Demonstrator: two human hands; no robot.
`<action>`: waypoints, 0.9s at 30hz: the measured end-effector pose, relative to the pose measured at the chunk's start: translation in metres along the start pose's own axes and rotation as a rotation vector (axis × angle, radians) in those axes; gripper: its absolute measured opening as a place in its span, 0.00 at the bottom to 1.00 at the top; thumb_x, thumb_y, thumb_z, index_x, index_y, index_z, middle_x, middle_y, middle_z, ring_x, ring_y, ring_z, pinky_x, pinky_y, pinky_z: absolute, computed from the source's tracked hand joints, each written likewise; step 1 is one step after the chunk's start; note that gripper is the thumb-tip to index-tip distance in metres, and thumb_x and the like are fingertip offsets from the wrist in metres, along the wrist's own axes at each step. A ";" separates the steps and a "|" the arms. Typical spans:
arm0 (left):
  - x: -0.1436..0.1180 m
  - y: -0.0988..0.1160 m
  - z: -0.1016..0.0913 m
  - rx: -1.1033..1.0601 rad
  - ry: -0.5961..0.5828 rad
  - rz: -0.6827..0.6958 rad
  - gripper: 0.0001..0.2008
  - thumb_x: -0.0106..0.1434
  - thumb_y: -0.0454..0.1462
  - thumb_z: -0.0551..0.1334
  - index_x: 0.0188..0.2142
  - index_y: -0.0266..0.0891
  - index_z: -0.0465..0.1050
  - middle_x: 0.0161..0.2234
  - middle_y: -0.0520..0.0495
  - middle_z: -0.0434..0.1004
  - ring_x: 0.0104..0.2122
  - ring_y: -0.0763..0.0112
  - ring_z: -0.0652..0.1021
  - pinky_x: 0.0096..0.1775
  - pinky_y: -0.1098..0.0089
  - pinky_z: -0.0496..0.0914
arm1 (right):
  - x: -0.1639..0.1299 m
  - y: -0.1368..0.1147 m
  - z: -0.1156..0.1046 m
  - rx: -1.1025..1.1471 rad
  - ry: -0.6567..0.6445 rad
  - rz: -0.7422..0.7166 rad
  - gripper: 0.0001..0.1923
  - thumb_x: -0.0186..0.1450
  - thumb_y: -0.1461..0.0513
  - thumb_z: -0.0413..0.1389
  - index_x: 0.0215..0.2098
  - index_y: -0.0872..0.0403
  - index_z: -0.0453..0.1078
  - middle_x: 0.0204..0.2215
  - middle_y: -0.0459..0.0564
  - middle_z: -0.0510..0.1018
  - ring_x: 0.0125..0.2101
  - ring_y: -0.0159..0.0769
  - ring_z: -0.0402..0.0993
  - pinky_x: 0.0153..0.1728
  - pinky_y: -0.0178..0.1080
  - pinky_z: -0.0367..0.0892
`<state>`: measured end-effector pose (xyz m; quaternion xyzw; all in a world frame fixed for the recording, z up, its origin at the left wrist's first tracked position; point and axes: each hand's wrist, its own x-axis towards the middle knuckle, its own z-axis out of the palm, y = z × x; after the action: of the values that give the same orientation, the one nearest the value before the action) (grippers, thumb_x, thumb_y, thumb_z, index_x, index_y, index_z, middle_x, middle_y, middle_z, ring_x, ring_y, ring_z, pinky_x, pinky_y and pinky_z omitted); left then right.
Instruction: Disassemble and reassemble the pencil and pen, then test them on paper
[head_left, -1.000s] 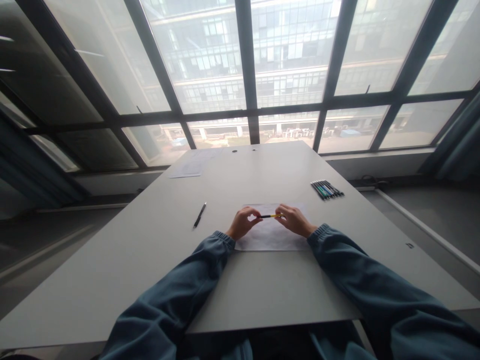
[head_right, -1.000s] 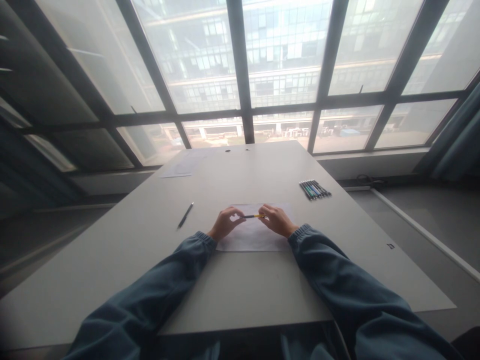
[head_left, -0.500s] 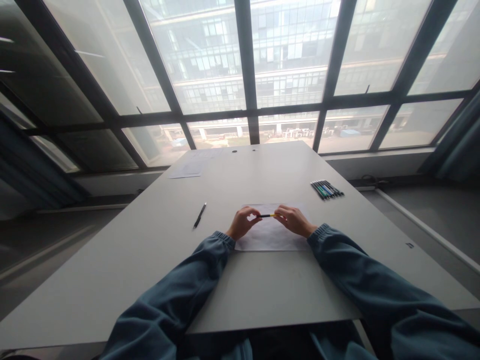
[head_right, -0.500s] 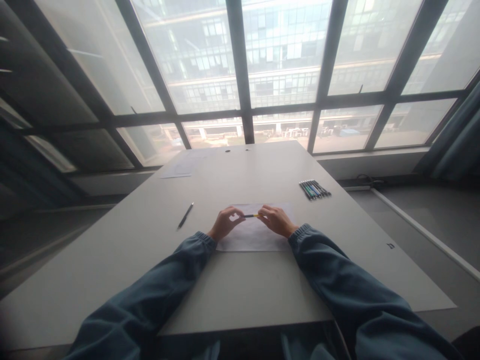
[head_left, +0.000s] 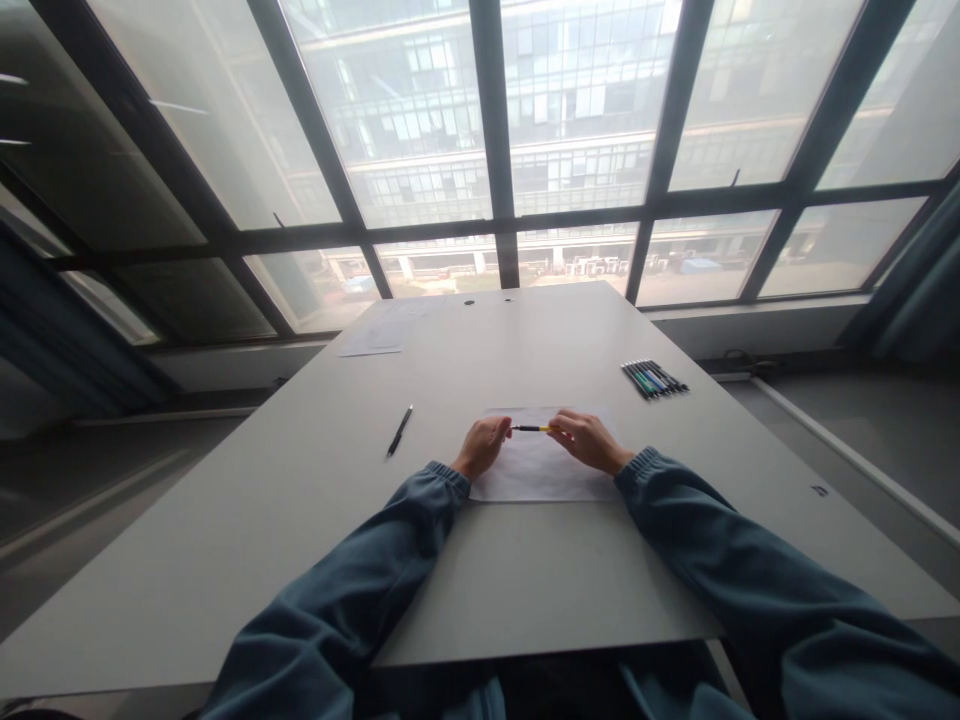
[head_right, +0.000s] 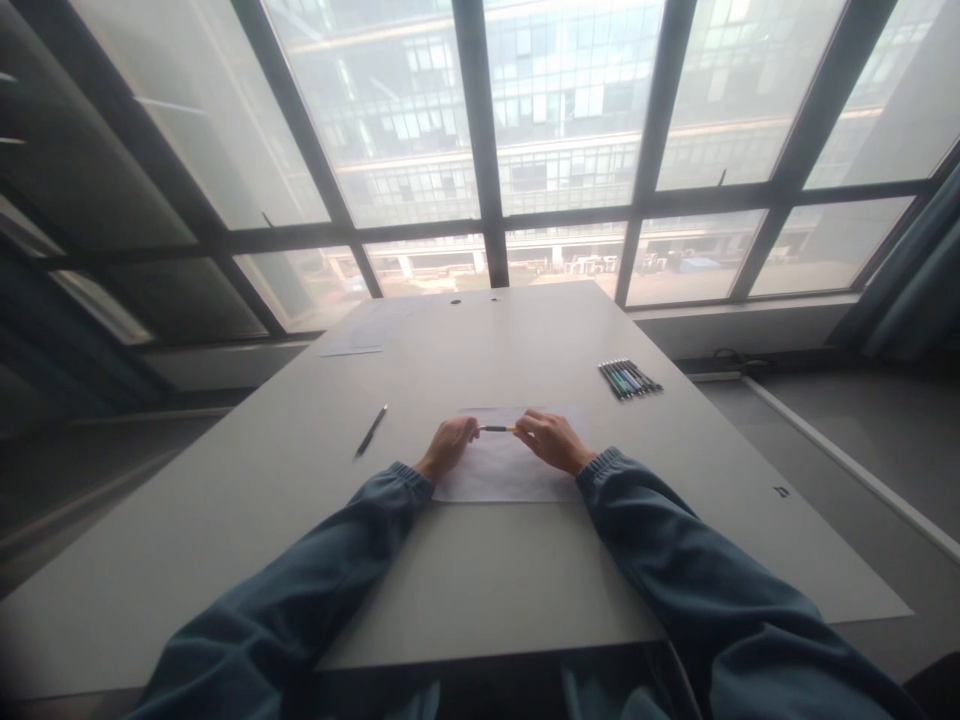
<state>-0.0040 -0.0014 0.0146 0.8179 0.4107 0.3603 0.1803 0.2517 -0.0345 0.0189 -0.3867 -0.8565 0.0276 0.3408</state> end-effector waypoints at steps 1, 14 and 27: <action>0.000 -0.001 0.000 0.007 -0.020 -0.018 0.32 0.72 0.53 0.43 0.22 0.38 0.70 0.22 0.50 0.72 0.25 0.71 0.72 0.31 0.71 0.63 | 0.000 0.000 0.000 0.000 -0.003 0.000 0.09 0.72 0.59 0.51 0.37 0.53 0.70 0.33 0.49 0.75 0.29 0.31 0.69 0.32 0.32 0.59; -0.001 0.000 0.001 -0.011 -0.030 0.050 0.30 0.70 0.52 0.52 0.19 0.37 0.68 0.17 0.54 0.66 0.21 0.75 0.67 0.29 0.72 0.59 | 0.000 0.003 0.002 0.009 -0.008 -0.029 0.09 0.73 0.59 0.51 0.38 0.52 0.71 0.33 0.49 0.76 0.29 0.32 0.70 0.32 0.33 0.61; 0.001 0.009 -0.003 -0.032 0.009 0.124 0.22 0.69 0.49 0.57 0.25 0.37 0.73 0.24 0.50 0.73 0.26 0.73 0.70 0.32 0.72 0.64 | 0.000 0.001 0.000 0.027 -0.008 -0.011 0.09 0.73 0.59 0.50 0.39 0.52 0.71 0.34 0.50 0.76 0.30 0.32 0.71 0.33 0.33 0.61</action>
<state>-0.0016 -0.0061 0.0221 0.8371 0.3543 0.3812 0.1688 0.2525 -0.0340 0.0188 -0.3773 -0.8594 0.0387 0.3429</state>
